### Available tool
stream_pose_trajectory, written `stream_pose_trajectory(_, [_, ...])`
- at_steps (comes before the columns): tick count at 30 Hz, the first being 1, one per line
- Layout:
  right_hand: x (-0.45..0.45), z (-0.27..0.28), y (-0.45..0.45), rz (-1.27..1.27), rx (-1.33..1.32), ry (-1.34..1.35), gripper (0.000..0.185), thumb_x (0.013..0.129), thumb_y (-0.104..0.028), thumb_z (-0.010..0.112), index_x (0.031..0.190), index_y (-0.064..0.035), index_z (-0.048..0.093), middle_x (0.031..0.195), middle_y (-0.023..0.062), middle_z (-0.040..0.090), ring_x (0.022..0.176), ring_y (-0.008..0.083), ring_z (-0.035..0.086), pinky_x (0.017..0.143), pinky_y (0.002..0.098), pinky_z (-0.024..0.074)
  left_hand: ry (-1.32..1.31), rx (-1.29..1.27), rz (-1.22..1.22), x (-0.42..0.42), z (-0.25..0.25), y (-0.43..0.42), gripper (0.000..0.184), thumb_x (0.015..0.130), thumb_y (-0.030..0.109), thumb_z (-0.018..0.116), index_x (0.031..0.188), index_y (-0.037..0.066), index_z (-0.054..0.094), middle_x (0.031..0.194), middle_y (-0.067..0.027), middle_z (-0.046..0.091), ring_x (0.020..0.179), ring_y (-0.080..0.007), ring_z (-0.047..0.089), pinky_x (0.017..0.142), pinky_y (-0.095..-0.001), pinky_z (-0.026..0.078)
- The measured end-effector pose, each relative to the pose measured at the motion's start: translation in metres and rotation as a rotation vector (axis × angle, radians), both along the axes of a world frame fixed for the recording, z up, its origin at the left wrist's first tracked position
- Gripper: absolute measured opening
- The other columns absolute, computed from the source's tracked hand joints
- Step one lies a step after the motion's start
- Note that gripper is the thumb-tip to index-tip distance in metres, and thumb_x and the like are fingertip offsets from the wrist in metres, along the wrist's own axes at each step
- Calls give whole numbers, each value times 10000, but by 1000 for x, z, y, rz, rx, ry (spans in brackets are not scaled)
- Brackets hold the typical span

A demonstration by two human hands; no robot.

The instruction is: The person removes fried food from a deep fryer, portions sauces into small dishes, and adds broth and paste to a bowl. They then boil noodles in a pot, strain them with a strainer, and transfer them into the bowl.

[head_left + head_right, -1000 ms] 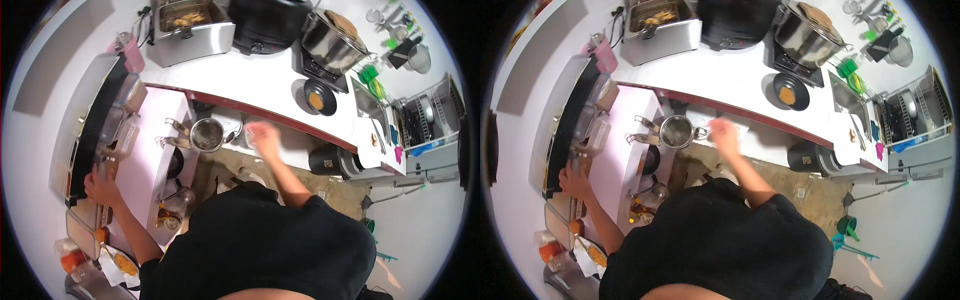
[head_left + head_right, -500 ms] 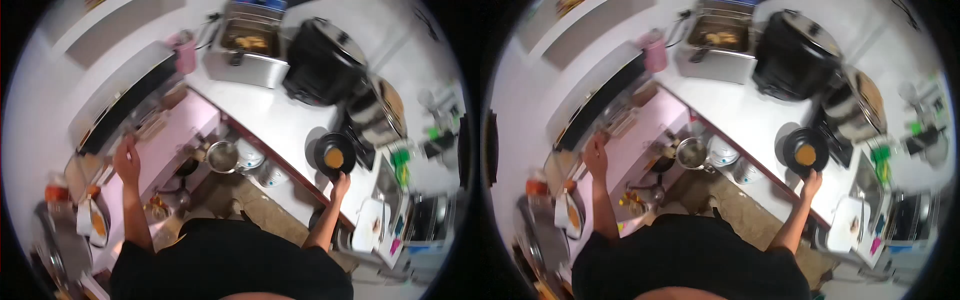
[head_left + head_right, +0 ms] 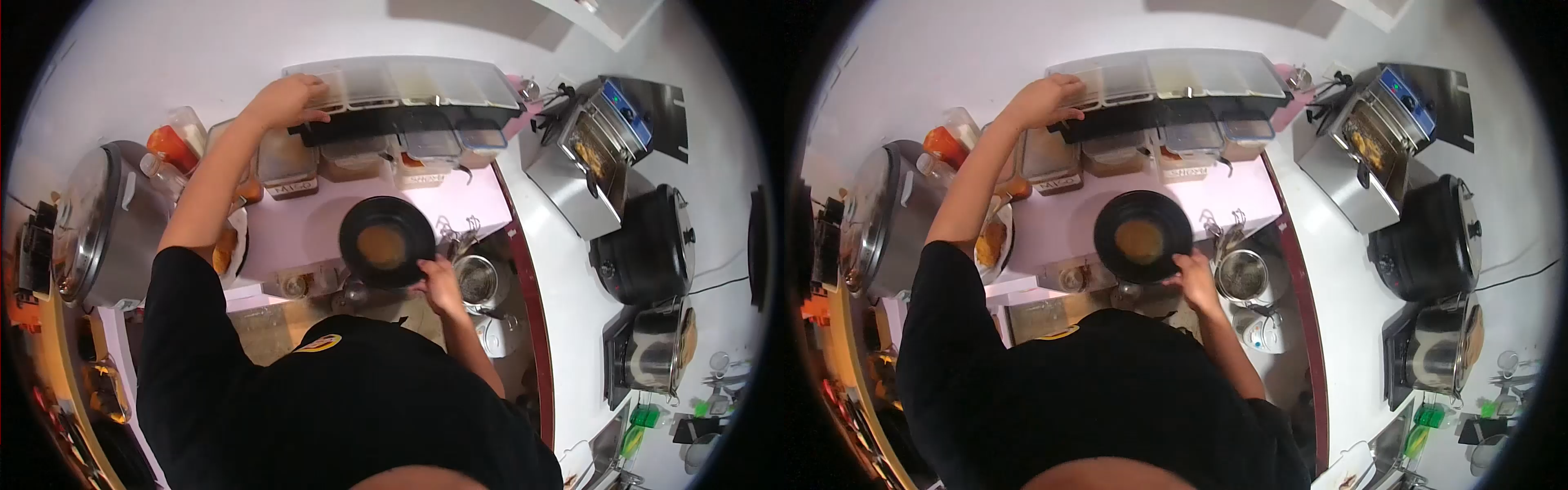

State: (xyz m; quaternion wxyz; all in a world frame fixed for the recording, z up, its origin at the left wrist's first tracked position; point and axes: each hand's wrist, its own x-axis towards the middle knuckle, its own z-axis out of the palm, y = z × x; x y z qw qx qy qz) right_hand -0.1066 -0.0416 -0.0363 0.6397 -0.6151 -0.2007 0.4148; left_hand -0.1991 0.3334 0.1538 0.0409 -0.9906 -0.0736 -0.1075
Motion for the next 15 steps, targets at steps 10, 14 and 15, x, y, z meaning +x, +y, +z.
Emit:
stream_pose_trajectory(10, [19,38,118,106,-479,-969,491,887,-404,441,715,29,594,593,228,567,636,359,598,577,415,469,111,381,21,15,14,45,204,843,211,470,979,67,523,837,-102,597,713,-293,597,563,-365,487])
stream_pose_trajectory(14, [25,154,199,-72,124,-1472,218,813,-249,590,850,-40,643,703,124,600,638,268,589,577,336,465,-176,141,-146,28,31,82,165,862,186,439,861,50,531,755,-134,577,717,-325,570,600,-406,456])
stream_pose_trajectory(15, [24,163,221,48,156,-1462,204,780,-222,623,862,-36,641,741,135,592,690,276,585,605,345,464,-222,77,-187,30,32,87,176,869,184,429,829,46,530,736,-143,569,715,-338,559,611,-419,444])
